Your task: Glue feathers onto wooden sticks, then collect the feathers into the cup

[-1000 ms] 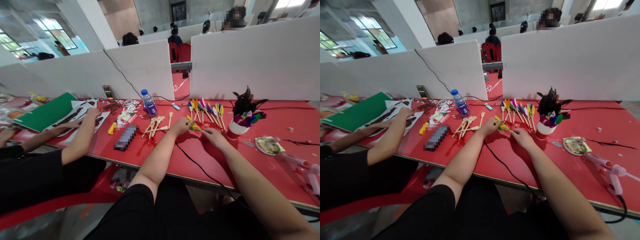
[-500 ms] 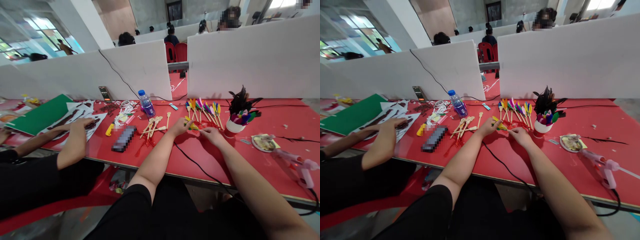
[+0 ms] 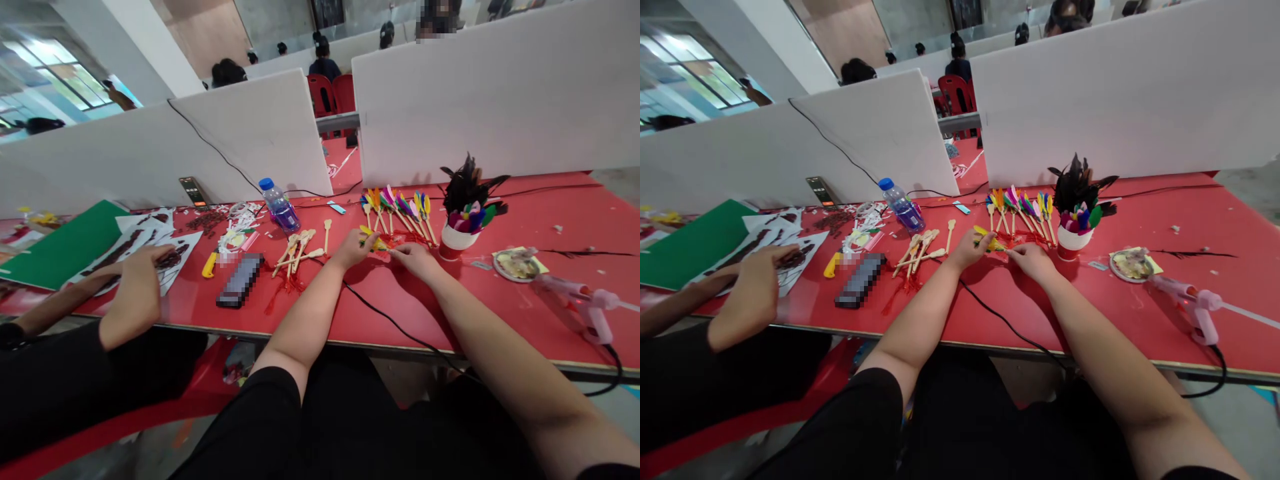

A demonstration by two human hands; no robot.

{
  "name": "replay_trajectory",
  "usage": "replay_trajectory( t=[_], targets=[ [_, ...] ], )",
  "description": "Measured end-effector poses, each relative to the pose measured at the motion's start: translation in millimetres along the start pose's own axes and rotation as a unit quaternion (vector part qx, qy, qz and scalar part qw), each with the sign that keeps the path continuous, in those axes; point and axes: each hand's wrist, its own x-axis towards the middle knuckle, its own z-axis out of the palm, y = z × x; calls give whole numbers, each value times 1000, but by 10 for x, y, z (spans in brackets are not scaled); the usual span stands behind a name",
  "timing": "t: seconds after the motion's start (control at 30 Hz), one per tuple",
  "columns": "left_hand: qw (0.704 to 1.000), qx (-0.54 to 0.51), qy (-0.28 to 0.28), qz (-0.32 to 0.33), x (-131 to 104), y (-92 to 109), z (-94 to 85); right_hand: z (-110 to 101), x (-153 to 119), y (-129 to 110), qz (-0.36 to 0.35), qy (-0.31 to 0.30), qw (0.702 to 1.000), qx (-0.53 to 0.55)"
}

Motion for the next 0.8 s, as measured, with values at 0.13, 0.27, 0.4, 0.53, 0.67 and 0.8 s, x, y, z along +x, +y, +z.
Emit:
replay_trajectory(
  t=[0.13,0.27,0.4,0.53,0.67,0.8],
  targets=[
    [999,-29,23,-23,-12,-4,69,-6,-10,-51,39,-7,999,-29],
    [998,-18,42,-41,-53,5,94,-13,-21,-96,31,-15,999,-36],
    [998,27,27,-41,-91,23,62,-14,-26,-136,28,-27,999,-31],
    [997,26,43,-62,-125,56,60,-5,-30,-160,27,-31,999,-34],
    [996,29,41,-73,-186,130,104,5,-55,-207,37,-30,997,-55],
    [998,20,28,-48,-101,338,-53,-21,-84,-271,77,-26,992,-95]
  ],
)
